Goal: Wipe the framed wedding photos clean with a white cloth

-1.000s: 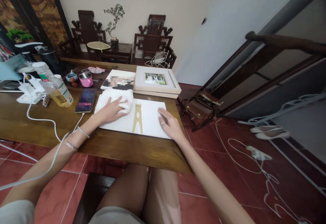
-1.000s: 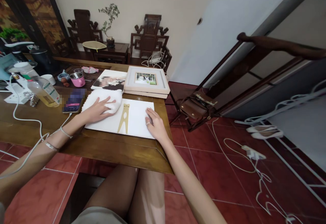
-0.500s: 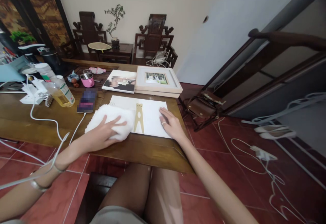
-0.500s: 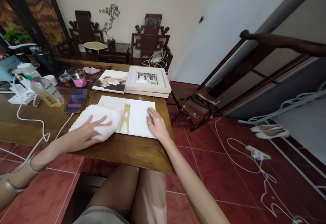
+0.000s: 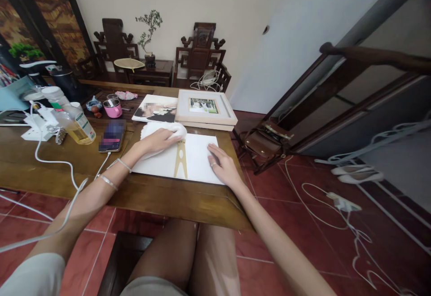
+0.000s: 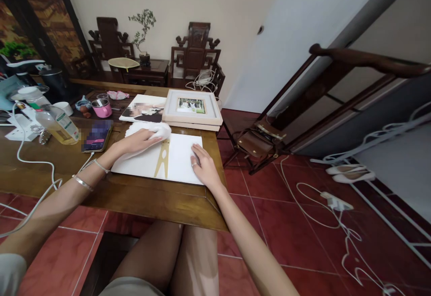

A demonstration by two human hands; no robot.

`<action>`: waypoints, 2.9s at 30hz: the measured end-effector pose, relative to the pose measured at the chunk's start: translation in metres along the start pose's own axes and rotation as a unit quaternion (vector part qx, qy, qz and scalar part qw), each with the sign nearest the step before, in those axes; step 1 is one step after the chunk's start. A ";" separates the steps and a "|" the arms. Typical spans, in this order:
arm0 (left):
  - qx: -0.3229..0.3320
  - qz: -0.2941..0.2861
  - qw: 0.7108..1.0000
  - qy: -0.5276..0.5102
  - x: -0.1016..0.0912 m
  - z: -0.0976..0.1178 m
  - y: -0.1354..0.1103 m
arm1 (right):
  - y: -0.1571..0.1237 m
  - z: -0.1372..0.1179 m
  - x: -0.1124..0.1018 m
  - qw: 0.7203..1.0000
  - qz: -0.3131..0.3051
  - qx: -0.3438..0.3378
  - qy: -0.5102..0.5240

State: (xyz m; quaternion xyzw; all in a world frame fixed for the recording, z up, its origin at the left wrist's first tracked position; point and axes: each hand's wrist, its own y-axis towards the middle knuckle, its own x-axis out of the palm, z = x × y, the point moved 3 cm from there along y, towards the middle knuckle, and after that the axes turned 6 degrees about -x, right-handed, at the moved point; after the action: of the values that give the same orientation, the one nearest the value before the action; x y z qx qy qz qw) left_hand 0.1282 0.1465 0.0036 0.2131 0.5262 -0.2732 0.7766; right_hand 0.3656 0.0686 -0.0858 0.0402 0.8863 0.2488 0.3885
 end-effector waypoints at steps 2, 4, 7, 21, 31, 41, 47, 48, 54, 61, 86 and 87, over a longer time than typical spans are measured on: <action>0.012 -0.015 1.000 0.000 0.005 0.011 0.004 | 0.000 0.000 0.000 1.000 -0.001 0.000 -0.002; 0.017 -0.028 0.999 0.002 0.007 0.015 0.004 | 0.000 0.000 -0.001 1.000 -0.003 0.000 -0.003; 0.012 -0.025 1.000 0.001 0.003 0.007 -0.004 | 0.000 0.000 -0.001 1.000 -0.002 0.001 -0.003; -0.065 -0.044 0.994 0.082 -0.001 0.000 0.006 | 0.001 0.000 0.000 1.000 -0.006 0.000 -0.005; 0.029 -0.044 0.981 0.184 0.057 0.071 -0.010 | 0.001 0.000 -0.001 1.000 -0.004 0.006 0.010; 0.107 -0.040 0.967 0.229 0.056 0.103 -0.080 | 0.001 -0.002 0.000 1.000 -0.002 -0.001 -0.002; 0.030 -0.079 0.983 0.165 0.047 0.065 -0.006 | 0.001 0.000 0.000 1.000 0.003 0.001 0.009; 0.025 -0.071 0.985 0.157 0.047 0.061 0.006 | 0.001 0.000 0.000 1.000 0.002 0.003 0.009; 0.031 -0.039 0.986 0.161 0.050 0.059 0.032 | 0.001 0.001 -0.001 1.000 0.001 0.006 0.016; 0.132 -0.011 0.960 0.245 0.071 0.106 -0.035 | 0.001 0.001 0.000 1.000 -0.007 -0.018 0.023; 0.175 -0.026 0.961 0.211 0.076 0.117 -0.016 | -0.001 0.016 -0.007 0.961 0.133 0.146 0.193; 0.199 -0.019 0.957 0.210 0.077 0.124 -0.028 | -0.001 0.016 -0.007 0.958 0.135 0.149 0.203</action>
State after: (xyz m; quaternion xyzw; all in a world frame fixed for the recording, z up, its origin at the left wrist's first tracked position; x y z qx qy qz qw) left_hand 0.2201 0.0333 -0.0249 0.4063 0.6160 -0.3362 0.5851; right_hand 0.3819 0.0723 -0.0902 0.1654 0.9598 0.1673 0.1530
